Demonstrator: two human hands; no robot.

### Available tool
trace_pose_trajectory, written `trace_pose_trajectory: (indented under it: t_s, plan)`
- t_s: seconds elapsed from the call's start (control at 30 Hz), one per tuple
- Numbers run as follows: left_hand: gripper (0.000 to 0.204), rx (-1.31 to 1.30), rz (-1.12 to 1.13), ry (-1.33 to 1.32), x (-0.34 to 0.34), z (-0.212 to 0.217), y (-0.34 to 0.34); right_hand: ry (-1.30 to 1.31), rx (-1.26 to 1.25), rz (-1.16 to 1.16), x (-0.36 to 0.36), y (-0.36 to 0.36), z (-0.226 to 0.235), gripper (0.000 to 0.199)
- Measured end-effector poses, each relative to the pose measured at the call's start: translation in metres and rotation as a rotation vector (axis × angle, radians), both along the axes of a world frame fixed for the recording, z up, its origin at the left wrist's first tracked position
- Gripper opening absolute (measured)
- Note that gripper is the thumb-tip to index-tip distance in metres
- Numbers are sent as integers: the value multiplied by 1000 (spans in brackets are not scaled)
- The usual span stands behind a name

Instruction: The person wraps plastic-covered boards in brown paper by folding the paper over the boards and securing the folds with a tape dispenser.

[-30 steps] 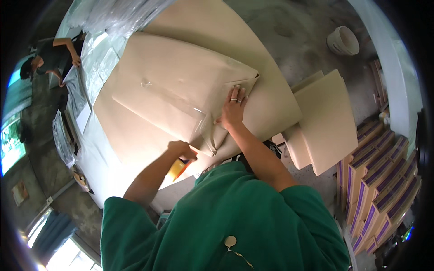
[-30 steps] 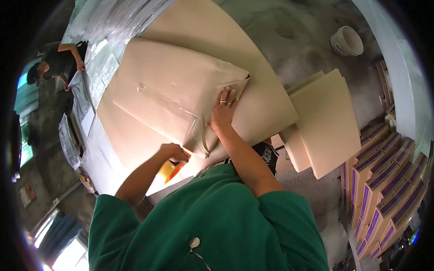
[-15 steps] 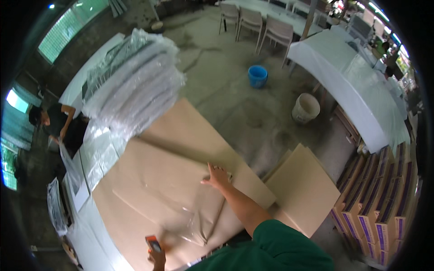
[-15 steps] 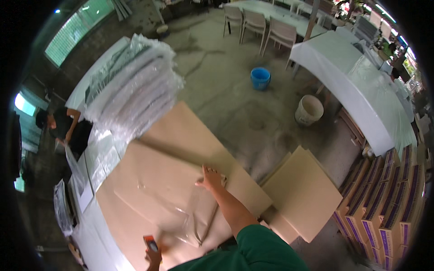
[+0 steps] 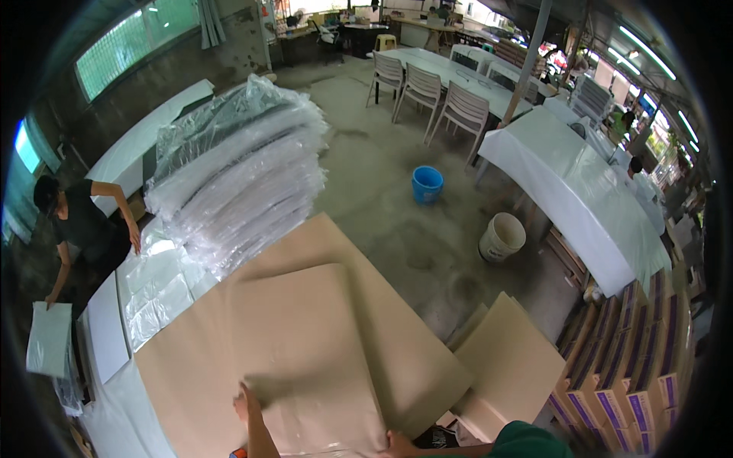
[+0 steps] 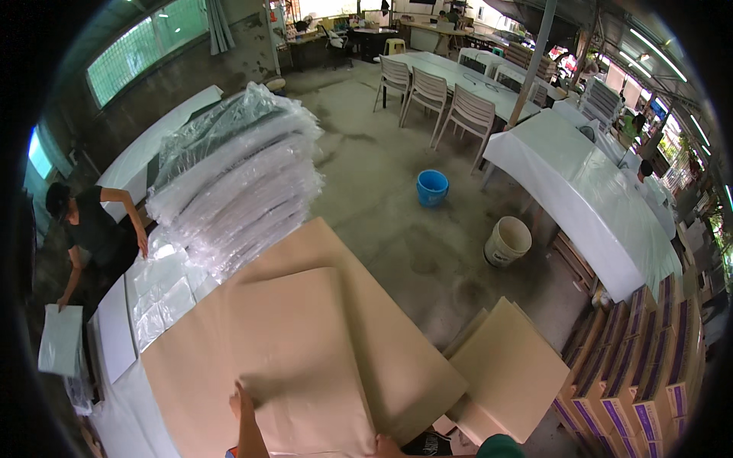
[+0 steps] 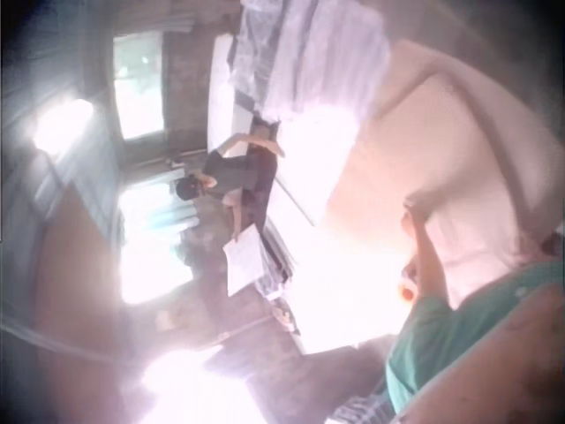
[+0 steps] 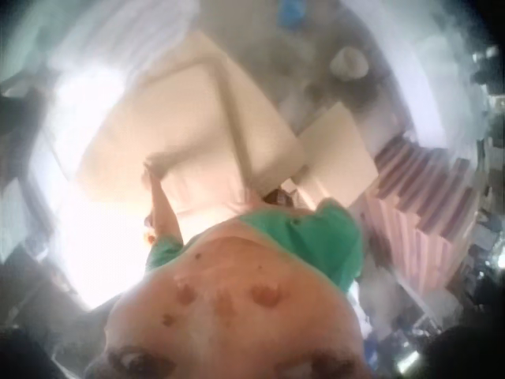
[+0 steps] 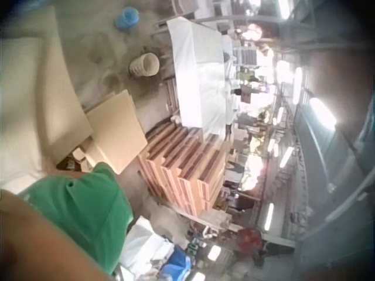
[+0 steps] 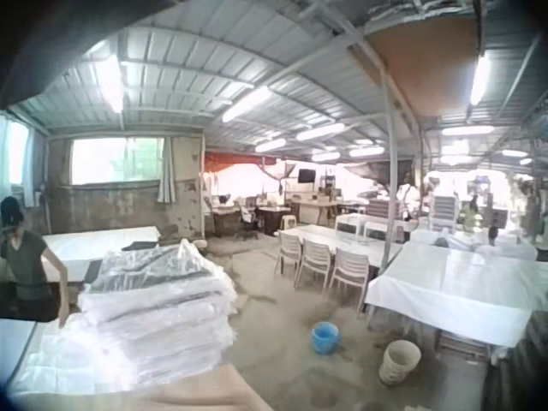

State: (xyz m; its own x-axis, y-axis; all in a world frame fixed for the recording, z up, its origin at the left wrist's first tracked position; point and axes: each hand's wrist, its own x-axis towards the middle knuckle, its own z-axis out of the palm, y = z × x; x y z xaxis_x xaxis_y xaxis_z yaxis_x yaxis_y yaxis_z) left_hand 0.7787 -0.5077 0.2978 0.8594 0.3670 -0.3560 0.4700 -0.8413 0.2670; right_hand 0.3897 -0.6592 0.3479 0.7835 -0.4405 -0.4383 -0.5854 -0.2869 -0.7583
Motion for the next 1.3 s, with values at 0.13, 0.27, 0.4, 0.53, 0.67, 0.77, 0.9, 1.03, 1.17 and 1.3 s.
trace_pose_trajectory:
  t_s: [0.13, 0.27, 0.4, 0.53, 0.67, 0.77, 0.9, 1.03, 1.17, 1.3]
  plan:
    - [69, -87, -510, -156, 55, 30, -59, -178, 605, 373, 88, 75, -42, 70]
    - [41, -720, -1111, -238, -18, 115, -162, -233, 1068, 505, 155, 108, -93, 68]
    - [40, -559, -791, -566, -90, 127, -79, -306, 184, 319, 258, -62, -63, 69]
    - [68, -1009, 270, -220, -159, -21, 35, 75, -594, 60, 277, -254, -4, 71]
    - [69, -1281, 67, 66, -206, -7, -34, 304, -508, 118, 244, -303, -6, 73]
    - [66, -1189, 30, -142, -190, 7, -68, 313, -397, 135, 222, -297, -10, 73]
    - [60, -1329, -4, -184, -133, -31, 10, 103, 178, 51, 163, -270, -11, 69]
    - [61, -1438, -174, -16, -185, 36, 7, -111, 122, 47, 56, -235, -31, 63]
    - [67, -1354, 69, -115, -292, 26, -6, -105, 4, 233, -12, -198, -61, 49]
    - [53, -882, 43, -153, -316, 11, 8, -199, -16, -15, 21, -227, -48, 44]
